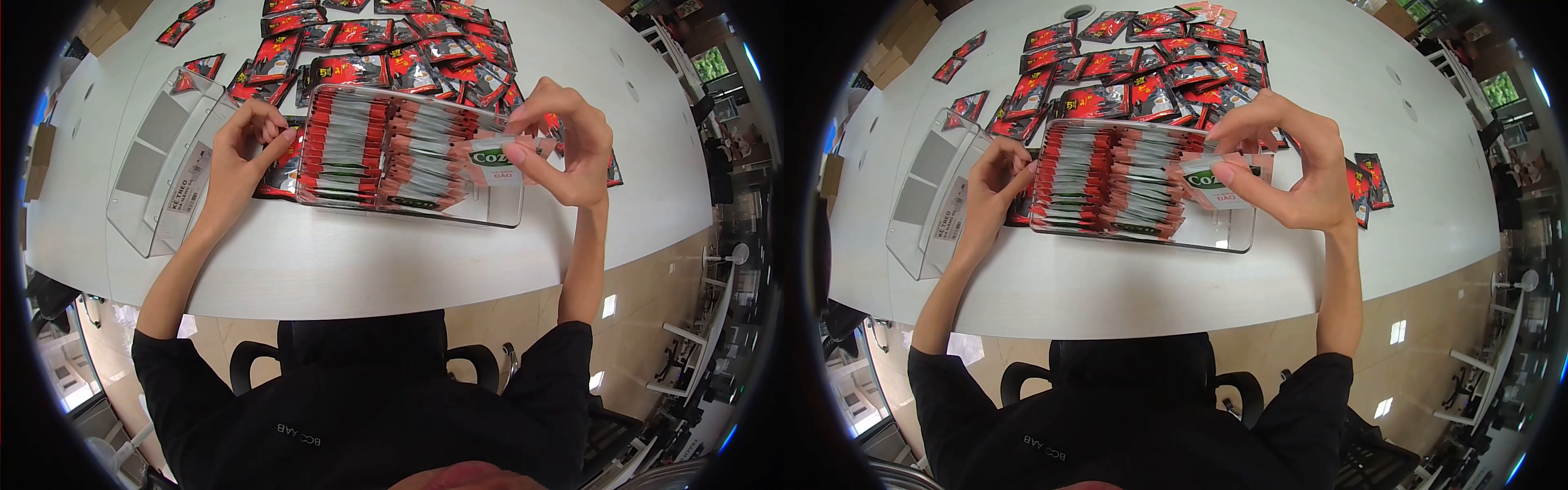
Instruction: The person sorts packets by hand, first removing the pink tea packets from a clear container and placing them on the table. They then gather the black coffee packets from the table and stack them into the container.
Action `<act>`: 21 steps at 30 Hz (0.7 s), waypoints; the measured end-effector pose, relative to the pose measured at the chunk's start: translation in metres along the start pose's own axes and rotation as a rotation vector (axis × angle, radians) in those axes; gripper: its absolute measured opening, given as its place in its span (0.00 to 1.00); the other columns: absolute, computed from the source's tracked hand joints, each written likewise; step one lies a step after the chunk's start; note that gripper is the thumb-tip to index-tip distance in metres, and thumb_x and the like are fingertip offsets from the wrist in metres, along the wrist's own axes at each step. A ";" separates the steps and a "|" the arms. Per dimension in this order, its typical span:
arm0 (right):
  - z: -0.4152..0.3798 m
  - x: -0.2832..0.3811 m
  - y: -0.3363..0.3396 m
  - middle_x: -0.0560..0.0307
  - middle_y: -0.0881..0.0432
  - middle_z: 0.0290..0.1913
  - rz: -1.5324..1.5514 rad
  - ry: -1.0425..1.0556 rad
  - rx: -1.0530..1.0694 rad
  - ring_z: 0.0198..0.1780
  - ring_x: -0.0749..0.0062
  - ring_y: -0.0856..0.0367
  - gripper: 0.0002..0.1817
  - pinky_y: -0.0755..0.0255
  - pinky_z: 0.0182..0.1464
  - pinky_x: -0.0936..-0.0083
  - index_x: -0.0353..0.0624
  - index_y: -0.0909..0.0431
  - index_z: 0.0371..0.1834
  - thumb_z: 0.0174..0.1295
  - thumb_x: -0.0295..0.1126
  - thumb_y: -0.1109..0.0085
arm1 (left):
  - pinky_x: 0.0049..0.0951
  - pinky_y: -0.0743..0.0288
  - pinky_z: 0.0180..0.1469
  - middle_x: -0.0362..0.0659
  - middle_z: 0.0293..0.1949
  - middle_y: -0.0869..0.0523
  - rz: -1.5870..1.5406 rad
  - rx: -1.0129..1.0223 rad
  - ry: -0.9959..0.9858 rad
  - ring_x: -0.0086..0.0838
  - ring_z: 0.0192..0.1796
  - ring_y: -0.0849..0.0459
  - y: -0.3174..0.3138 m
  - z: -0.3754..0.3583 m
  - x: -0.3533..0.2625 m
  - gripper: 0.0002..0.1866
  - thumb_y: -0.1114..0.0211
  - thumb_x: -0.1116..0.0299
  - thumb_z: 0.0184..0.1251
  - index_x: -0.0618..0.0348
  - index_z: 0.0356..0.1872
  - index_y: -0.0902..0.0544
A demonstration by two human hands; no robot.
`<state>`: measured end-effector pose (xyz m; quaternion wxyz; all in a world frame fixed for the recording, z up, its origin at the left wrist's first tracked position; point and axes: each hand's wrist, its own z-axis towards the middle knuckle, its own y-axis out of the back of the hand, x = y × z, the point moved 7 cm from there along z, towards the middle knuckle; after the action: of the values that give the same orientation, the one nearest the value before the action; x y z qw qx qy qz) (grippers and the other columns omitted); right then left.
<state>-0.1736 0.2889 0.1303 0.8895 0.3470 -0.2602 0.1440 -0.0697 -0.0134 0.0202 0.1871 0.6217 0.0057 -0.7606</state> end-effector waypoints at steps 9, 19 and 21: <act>-0.005 -0.004 0.005 0.56 0.14 0.32 0.056 0.038 -0.094 0.32 0.79 0.18 0.14 0.33 0.34 0.81 0.38 0.18 0.43 0.52 0.20 0.29 | 0.17 0.36 0.42 0.31 0.31 0.26 0.016 0.004 -0.015 0.14 0.35 0.31 0.000 0.000 -0.002 0.07 0.30 0.79 0.64 0.60 0.37 0.21; -0.002 -0.006 -0.002 0.58 0.15 0.33 0.010 -0.004 0.074 0.30 0.81 0.19 0.10 0.32 0.32 0.82 0.39 0.16 0.41 0.56 0.25 0.29 | 0.17 0.36 0.42 0.31 0.31 0.26 0.024 0.015 -0.007 0.13 0.36 0.30 -0.001 -0.001 -0.002 0.07 0.30 0.78 0.64 0.59 0.37 0.21; -0.003 -0.007 -0.001 0.58 0.15 0.33 0.017 -0.011 0.067 0.30 0.80 0.19 0.10 0.31 0.32 0.82 0.39 0.16 0.40 0.56 0.24 0.29 | 0.17 0.36 0.42 0.31 0.31 0.26 0.025 0.016 -0.006 0.13 0.36 0.30 -0.001 -0.001 -0.002 0.07 0.30 0.78 0.64 0.59 0.37 0.21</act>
<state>-0.1776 0.2902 0.1239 0.8748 0.3749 -0.2630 0.1584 -0.0689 -0.0112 0.0220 0.1917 0.6208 -0.0088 -0.7601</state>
